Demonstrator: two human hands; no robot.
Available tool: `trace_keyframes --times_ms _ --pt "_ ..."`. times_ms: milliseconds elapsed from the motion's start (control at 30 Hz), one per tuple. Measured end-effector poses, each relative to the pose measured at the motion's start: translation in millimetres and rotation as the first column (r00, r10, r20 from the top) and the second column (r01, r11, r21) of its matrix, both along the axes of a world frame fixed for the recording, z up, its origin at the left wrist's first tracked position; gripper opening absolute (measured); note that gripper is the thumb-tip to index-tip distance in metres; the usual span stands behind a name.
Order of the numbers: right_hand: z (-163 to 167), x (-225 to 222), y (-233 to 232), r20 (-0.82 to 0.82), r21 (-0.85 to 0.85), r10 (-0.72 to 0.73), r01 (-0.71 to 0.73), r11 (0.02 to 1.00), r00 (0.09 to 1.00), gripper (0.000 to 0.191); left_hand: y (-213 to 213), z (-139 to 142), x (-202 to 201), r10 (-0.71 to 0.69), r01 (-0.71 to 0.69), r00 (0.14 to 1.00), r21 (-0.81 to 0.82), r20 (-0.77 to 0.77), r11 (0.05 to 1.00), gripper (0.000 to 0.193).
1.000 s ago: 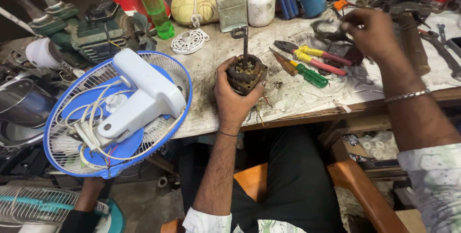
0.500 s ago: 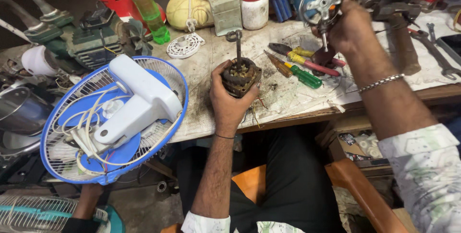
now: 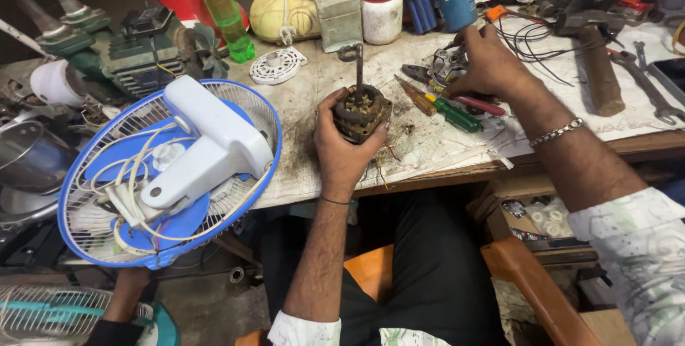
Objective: The person disassembles a small electric motor, removes the rotor, and then reassembles the motor housing. They use pliers and a screwdriver to manipulate the internal components and wires.
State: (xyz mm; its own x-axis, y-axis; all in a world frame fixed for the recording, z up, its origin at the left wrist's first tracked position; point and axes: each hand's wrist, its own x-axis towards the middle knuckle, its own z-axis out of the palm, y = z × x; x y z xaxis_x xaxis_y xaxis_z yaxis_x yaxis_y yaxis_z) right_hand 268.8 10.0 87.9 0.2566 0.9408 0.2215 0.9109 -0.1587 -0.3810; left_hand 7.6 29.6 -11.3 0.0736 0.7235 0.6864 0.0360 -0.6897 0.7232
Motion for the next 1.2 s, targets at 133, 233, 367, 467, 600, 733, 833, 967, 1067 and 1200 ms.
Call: trace_keyframes --times_ms 133,233,367,467,600,733,833,967,1067,1200 --pt "1.6 -2.3 -2.2 0.116 0.067 -0.013 0.005 0.998 0.993 0.086 0.4 -0.4 0.4 0.000 0.000 1.000 0.027 0.005 1.000 0.075" --pt "14.1 -3.1 -0.9 -0.304 0.236 0.092 -0.018 0.972 0.948 0.090 0.9 -0.4 1.3 0.012 -0.013 1.000 0.034 0.008 0.999 0.076" --pt "34.4 -17.3 -6.3 -0.448 0.439 0.514 -0.321 0.839 0.732 0.089 0.2 -1.3 0.1 0.020 -0.020 1.000 0.023 -0.003 1.000 0.077" --pt "43.2 -41.9 -13.0 -0.357 0.463 0.631 -0.456 0.760 0.689 0.091 -0.3 -0.8 -0.1 0.016 -0.016 1.000 -0.005 -0.005 1.000 0.077" --pt "58.7 -72.4 -11.9 -0.121 0.431 0.650 -0.550 0.715 0.750 0.095 -1.7 2.1 -1.1 0.020 -0.020 1.000 -0.049 -0.008 0.999 0.078" --pt "66.8 -90.9 -11.8 0.175 0.367 0.502 -0.530 0.765 0.847 0.096 -2.7 5.5 -2.3 0.042 -0.044 0.998 -0.044 -0.044 0.998 0.077" --pt "70.3 -92.7 -15.7 0.098 0.335 0.500 -0.501 0.798 0.861 0.094 -3.7 5.8 -1.0 0.040 -0.041 0.999 -0.039 -0.029 0.998 0.076" --pt "72.4 -90.6 -18.7 0.054 0.252 0.466 -0.463 0.850 0.883 0.094 -3.5 5.2 -0.1 0.048 -0.049 0.999 -0.026 -0.025 0.998 0.077" --pt "72.3 -91.9 -18.0 0.112 0.299 0.498 -0.507 0.808 0.860 0.096 -3.4 5.4 -0.1 0.055 -0.055 0.998 -0.005 -0.028 0.998 0.077" --pt "71.9 -98.1 -16.9 0.206 0.338 0.477 -0.520 0.785 0.854 0.097 -4.1 6.7 -0.4 0.041 -0.042 0.999 -0.035 -0.028 0.998 0.075"
